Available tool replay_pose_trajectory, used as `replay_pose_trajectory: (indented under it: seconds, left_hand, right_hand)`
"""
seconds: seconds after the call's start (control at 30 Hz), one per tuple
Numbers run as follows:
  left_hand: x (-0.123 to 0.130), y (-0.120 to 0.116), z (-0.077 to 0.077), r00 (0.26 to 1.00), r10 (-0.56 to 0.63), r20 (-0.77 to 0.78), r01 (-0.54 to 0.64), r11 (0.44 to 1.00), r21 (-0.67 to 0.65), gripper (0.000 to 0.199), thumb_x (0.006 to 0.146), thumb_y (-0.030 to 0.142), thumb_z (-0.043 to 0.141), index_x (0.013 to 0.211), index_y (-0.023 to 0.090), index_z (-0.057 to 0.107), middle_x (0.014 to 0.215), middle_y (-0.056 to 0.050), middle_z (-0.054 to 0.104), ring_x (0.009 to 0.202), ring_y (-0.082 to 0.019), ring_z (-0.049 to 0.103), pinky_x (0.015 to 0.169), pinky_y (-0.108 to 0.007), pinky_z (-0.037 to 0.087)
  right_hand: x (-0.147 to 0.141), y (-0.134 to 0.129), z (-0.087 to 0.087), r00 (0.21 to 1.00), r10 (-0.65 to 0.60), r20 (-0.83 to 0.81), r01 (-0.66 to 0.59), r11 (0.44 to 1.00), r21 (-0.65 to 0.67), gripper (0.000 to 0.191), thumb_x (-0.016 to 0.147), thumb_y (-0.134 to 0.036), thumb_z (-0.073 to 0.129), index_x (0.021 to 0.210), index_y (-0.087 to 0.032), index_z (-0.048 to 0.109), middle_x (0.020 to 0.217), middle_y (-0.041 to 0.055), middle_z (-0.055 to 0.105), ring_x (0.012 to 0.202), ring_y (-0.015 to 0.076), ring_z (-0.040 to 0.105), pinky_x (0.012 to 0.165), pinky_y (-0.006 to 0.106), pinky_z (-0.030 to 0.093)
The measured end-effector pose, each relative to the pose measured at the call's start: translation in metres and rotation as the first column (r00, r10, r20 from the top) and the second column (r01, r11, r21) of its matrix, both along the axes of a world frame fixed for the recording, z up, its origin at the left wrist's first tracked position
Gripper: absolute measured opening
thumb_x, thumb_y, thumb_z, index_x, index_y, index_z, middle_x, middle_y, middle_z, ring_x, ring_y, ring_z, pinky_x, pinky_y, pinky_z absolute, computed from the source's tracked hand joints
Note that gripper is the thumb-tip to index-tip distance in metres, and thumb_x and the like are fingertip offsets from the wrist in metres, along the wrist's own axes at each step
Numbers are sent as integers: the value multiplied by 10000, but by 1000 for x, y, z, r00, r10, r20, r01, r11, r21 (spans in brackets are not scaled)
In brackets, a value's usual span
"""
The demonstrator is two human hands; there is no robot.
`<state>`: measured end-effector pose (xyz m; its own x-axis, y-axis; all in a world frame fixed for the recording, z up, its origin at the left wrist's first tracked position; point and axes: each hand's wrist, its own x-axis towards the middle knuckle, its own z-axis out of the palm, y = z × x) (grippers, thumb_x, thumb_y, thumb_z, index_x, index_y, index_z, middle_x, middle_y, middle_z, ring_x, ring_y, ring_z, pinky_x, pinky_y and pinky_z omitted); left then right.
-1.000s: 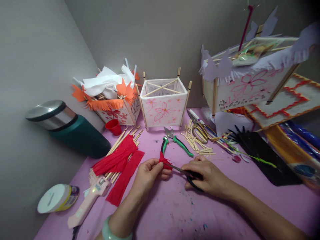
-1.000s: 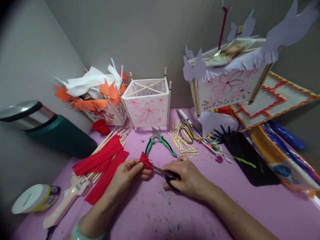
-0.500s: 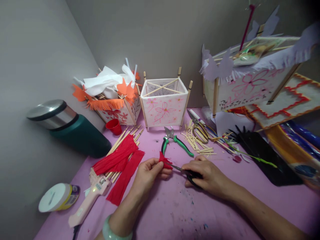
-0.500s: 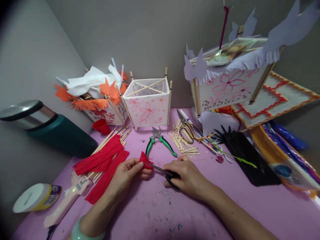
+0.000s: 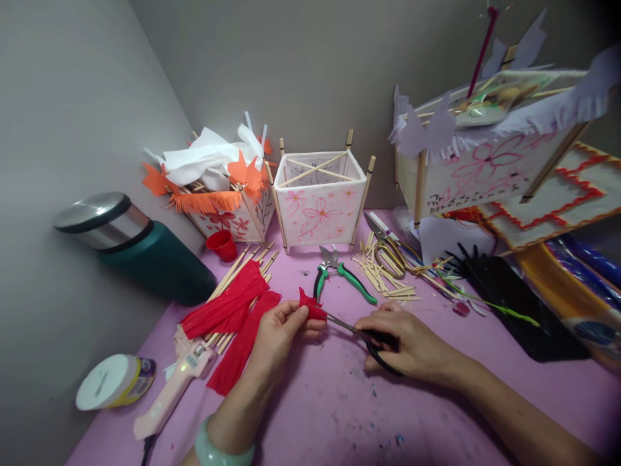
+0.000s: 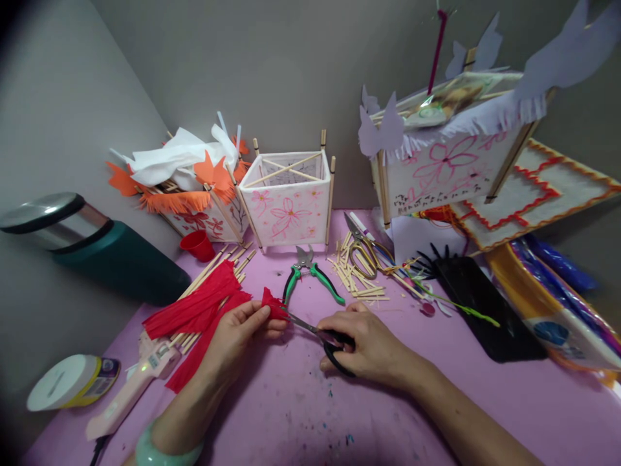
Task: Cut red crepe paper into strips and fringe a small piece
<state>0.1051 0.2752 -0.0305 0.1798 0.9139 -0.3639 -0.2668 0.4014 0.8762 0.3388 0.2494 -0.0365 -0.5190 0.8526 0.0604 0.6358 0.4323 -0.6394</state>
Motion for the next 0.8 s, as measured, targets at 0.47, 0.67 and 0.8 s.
replay_pose_trajectory:
  seconds: [0.47,0.67,0.8]
  left_hand:
    - [4,-1,-1,1000,-28,-12,28,1000,-12,391,629,388,848,787,75,676,705,-148,749,589,-198,697,611,-299,536]
    - [5,-3,-2,999,-38,0,38,999,-12,380,639,391,842,781,73,690,702,-160,747,576,-202,692,611,-312,534]
    - [5,-3,-3,999,-41,-2,41,999,-9,374,643,382,841,786,70,694,715,-164,746,593,-213,695,624,-325,536]
  right_hand:
    - [-1,0,0,999,10,34,-11,1000,3,265,770,-371,771,950,-204,671,709,-40,654,666,142,536,744,323,318]
    - [0,0,-2,1000,11,29,-12,1000,18,269,776,-369,764,971,-214,662,735,-34,675,676,144,543,754,327,321]
    - [1,1,-7,1000,12,17,-12,999,36,267,781,-361,768,970,-209,656,755,-26,687,687,148,551,750,325,317]
